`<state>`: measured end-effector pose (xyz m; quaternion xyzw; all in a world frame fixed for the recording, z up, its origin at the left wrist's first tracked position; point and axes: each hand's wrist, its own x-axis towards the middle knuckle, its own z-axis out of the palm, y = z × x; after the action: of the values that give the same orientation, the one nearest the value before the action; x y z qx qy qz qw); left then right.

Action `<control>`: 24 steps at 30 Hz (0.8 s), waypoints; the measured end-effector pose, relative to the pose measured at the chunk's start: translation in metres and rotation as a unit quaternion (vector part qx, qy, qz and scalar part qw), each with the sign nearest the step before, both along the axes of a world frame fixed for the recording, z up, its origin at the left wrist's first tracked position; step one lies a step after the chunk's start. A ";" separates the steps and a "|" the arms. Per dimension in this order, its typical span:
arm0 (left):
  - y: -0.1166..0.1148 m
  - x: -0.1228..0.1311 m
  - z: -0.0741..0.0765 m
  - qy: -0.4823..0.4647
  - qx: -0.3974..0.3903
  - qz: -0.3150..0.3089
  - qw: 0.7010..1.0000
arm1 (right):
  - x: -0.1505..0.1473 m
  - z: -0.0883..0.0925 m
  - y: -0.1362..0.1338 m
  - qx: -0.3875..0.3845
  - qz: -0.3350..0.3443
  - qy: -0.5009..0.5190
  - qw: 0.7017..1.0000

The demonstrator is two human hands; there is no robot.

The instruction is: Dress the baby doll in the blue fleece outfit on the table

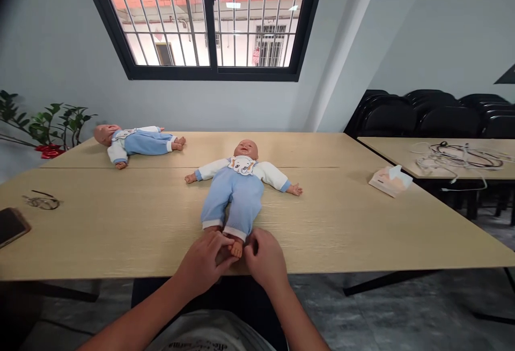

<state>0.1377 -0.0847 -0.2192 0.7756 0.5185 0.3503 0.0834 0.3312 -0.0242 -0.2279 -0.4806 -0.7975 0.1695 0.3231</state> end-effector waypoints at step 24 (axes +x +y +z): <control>0.131 -0.046 0.035 0.043 0.148 -0.007 0.988 | 0.010 0.009 0.254 0.088 -0.064 -0.184 0.977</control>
<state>0.0916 0.0461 -0.1840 0.7970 0.4588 0.3893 -0.0523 0.3414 0.2294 -0.2187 -0.5230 -0.8228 -0.0134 0.2222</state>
